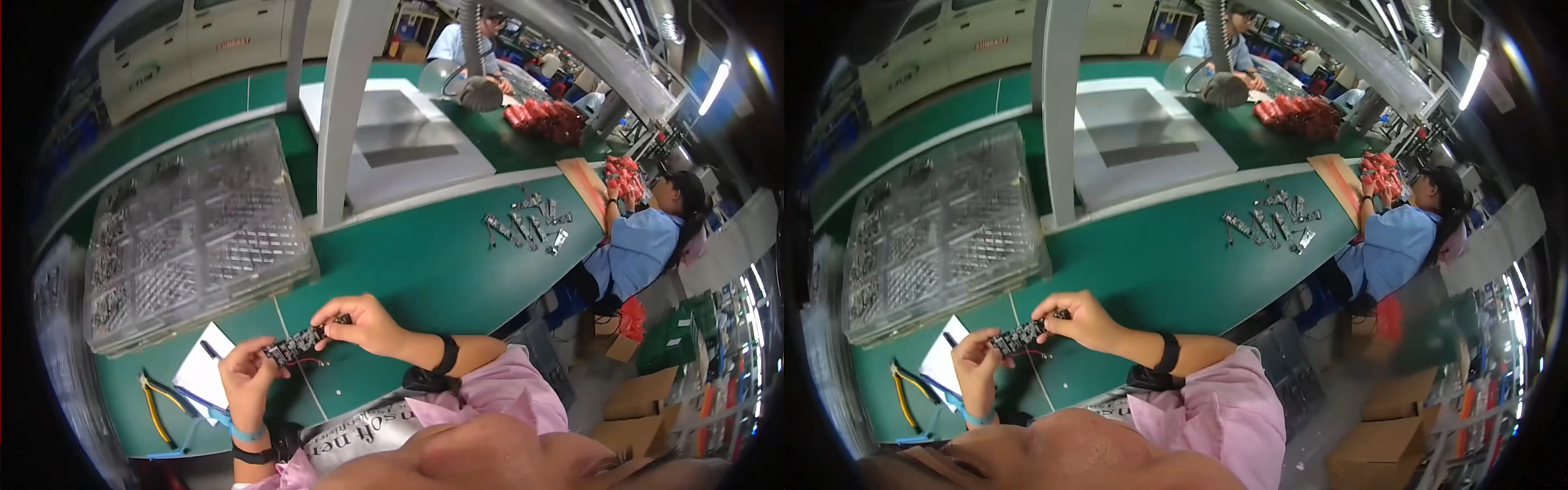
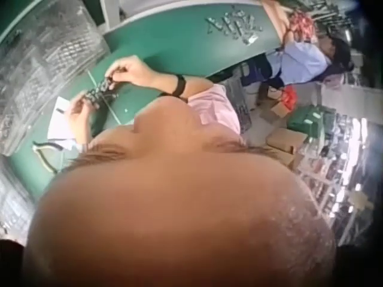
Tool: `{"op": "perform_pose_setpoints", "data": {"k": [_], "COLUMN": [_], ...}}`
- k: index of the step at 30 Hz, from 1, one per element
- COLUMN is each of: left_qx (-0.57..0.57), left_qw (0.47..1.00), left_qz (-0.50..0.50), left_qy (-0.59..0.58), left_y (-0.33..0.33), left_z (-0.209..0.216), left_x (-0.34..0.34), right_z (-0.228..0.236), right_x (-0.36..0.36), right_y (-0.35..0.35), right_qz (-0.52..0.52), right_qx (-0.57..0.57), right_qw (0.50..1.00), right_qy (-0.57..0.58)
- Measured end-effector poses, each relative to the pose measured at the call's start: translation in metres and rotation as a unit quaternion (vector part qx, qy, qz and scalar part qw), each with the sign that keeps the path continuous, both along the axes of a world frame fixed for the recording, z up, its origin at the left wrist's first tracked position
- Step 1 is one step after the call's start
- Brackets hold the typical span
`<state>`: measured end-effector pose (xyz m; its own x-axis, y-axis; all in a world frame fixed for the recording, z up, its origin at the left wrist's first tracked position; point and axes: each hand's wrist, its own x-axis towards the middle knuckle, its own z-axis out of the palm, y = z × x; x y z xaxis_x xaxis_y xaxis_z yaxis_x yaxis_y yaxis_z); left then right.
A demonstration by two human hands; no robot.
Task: The person picks up a circuit board from a tray, turns it over, and touches the wires before writing on a piece of paper. They then pick up another circuit board, turn it over, and touch the wires before placing it on the table.
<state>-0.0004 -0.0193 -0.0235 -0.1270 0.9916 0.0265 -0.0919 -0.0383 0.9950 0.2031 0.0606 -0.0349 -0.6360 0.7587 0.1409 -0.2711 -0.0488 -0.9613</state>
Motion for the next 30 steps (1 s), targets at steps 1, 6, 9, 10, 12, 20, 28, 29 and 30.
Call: {"op": "perform_pose_setpoints", "data": {"k": [1,6,9,10,12,20,28,29,30], "left_qx": [0.005,-0.002,-0.025,-0.024,-0.023,0.056,0.105,0.11,0.107], "left_qw": [1.0,1.0,1.0,1.0,0.999,0.976,0.962,0.959,0.959], "left_qz": [-0.01,0.002,0.01,0.001,0.027,-0.092,-0.121,-0.129,-0.129], "left_qy": [-0.009,-0.024,-0.013,0.003,0.005,-0.191,-0.223,-0.228,-0.229], "left_y": [0.001,-0.001,-0.002,-0.001,0.001,-0.004,-0.005,-0.004,-0.003], "left_z": [-0.002,-0.006,-0.008,-0.007,-0.006,-0.012,-0.008,-0.007,-0.007], "left_x": [0.002,0.003,0.002,-0.001,0.001,-0.008,-0.005,-0.007,-0.007], "right_z": [-0.001,-0.007,-0.007,-0.006,-0.005,-0.004,0.004,0.007,0.009], "right_x": [0.002,0.001,0.0,-0.001,-0.005,-0.001,0.004,0.002,0.001], "right_y": [-0.003,-0.006,-0.007,-0.007,-0.007,-0.009,-0.012,-0.012,-0.012], "right_qz": [-0.013,-0.02,-0.009,-0.007,0.001,-0.012,-0.007,-0.021,-0.036], "right_qx": [0.003,0.014,-0.015,-0.032,-0.027,-0.072,0.037,0.061,0.086], "right_qw": [1.0,1.0,1.0,0.999,1.0,0.995,0.996,0.995,0.993], "right_qy": [-0.005,-0.018,-0.007,0.013,0.012,0.071,0.085,0.076,0.066]}}
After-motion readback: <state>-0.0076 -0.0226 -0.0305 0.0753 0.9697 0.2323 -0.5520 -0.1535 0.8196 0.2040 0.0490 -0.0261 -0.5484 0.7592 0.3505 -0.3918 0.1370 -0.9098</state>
